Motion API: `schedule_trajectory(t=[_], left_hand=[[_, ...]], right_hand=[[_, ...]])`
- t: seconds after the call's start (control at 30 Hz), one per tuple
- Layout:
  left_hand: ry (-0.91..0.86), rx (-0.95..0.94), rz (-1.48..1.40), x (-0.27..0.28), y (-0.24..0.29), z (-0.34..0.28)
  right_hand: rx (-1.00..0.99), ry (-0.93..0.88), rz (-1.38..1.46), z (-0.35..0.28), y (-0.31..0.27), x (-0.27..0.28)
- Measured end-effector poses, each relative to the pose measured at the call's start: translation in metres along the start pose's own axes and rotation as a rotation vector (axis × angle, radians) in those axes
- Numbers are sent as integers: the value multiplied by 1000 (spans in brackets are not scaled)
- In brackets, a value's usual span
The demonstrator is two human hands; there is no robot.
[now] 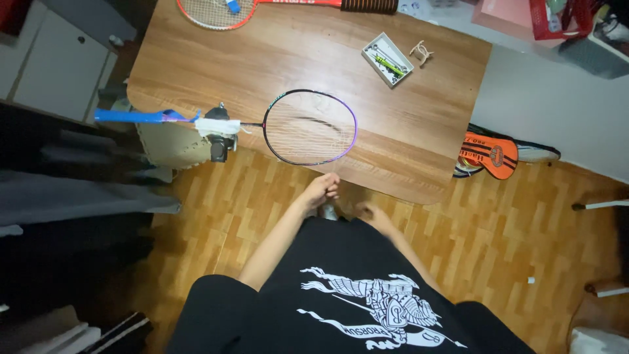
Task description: The person strings a badminton racket that is clamped to a wooden table. They thread a white string through the grommets of the racket frame, pulling it tight and weaving it across the face to form the net pattern.
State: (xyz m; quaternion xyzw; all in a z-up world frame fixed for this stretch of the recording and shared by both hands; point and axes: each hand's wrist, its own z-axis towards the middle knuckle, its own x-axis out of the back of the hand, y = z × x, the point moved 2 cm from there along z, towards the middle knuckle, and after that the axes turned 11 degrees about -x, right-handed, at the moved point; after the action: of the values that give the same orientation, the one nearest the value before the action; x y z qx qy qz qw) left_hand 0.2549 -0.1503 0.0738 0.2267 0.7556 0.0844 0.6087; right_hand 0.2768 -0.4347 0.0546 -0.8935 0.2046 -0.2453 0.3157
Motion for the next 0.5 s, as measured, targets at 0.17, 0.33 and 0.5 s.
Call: schedule_trajectory(t=[0.17,0.33,0.5], left_hand=[[291,200,255,88,-14,-64],[789,97,-52,139,-8,-156],[898,78,202,140,4,-176]], right_hand=[[377,-302,335,25,-160,2],[267,-640,1153,12,-231,10],[38,-498,1118,68,-115,-17]])
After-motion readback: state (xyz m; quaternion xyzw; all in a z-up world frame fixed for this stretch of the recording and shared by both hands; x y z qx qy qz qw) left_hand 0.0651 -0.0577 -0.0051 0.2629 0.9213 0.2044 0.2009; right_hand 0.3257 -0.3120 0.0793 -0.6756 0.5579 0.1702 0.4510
